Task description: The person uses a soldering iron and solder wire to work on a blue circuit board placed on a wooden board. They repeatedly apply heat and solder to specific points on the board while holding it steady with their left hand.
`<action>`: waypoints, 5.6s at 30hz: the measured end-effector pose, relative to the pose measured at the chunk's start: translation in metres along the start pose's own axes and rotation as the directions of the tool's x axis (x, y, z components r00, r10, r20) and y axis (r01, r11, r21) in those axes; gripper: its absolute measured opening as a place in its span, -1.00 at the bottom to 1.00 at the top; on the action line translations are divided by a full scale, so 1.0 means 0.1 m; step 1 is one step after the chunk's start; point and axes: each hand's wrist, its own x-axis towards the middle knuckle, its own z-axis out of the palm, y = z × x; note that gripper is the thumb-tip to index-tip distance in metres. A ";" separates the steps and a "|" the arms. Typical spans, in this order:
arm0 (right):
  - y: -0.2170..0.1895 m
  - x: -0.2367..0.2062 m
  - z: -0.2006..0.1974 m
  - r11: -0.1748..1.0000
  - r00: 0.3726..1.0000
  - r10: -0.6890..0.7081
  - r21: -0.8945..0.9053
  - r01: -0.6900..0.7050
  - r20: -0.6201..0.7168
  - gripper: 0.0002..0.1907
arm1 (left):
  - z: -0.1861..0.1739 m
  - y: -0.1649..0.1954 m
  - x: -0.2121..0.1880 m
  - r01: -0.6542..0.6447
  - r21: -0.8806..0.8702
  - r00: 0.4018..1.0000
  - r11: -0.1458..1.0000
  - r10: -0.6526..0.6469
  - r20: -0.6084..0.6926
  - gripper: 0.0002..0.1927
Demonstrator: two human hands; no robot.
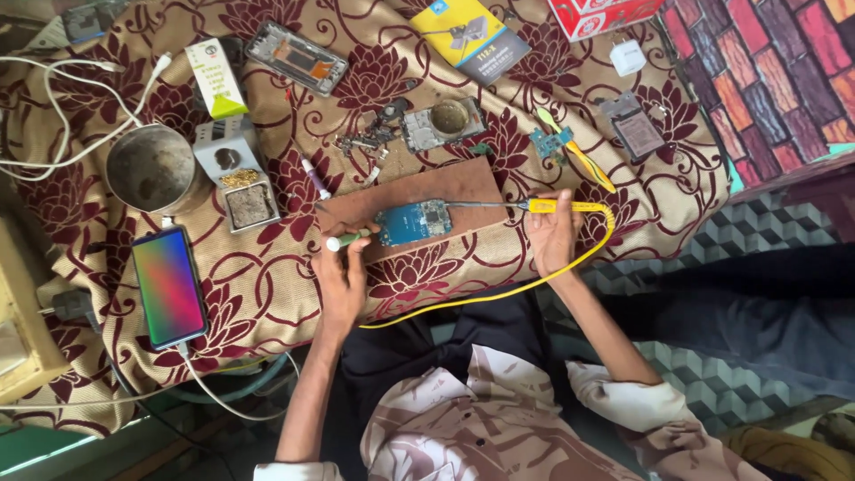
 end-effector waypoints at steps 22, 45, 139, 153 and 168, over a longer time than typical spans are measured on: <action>0.01 -0.03 0.08 0.959 0.978 -0.121 -0.233 0.160 0.173 -0.65 | 0.06 -0.03 0.04 -0.074 0.018 0.997 0.997 0.074 0.021 -0.89; 0.02 -0.02 0.10 0.935 0.950 -0.150 -0.272 0.226 0.274 -0.66 | 0.07 -0.09 0.05 -0.075 0.028 0.997 0.997 0.074 0.037 -0.92; 0.03 0.01 0.09 0.940 0.944 -0.098 -0.283 0.192 0.315 -0.62 | 0.08 -0.19 0.03 -0.058 -0.015 0.998 0.998 0.059 0.036 -0.93; 0.05 0.02 0.07 0.945 0.945 -0.099 -0.266 0.188 0.313 -0.63 | 0.05 -0.10 0.04 -0.069 -0.004 0.997 0.998 0.069 0.042 -0.91; 0.06 0.01 0.05 0.942 0.944 -0.118 -0.266 0.205 0.307 -0.62 | 0.07 -0.22 0.01 -0.081 -0.002 0.996 0.997 0.081 0.036 -0.89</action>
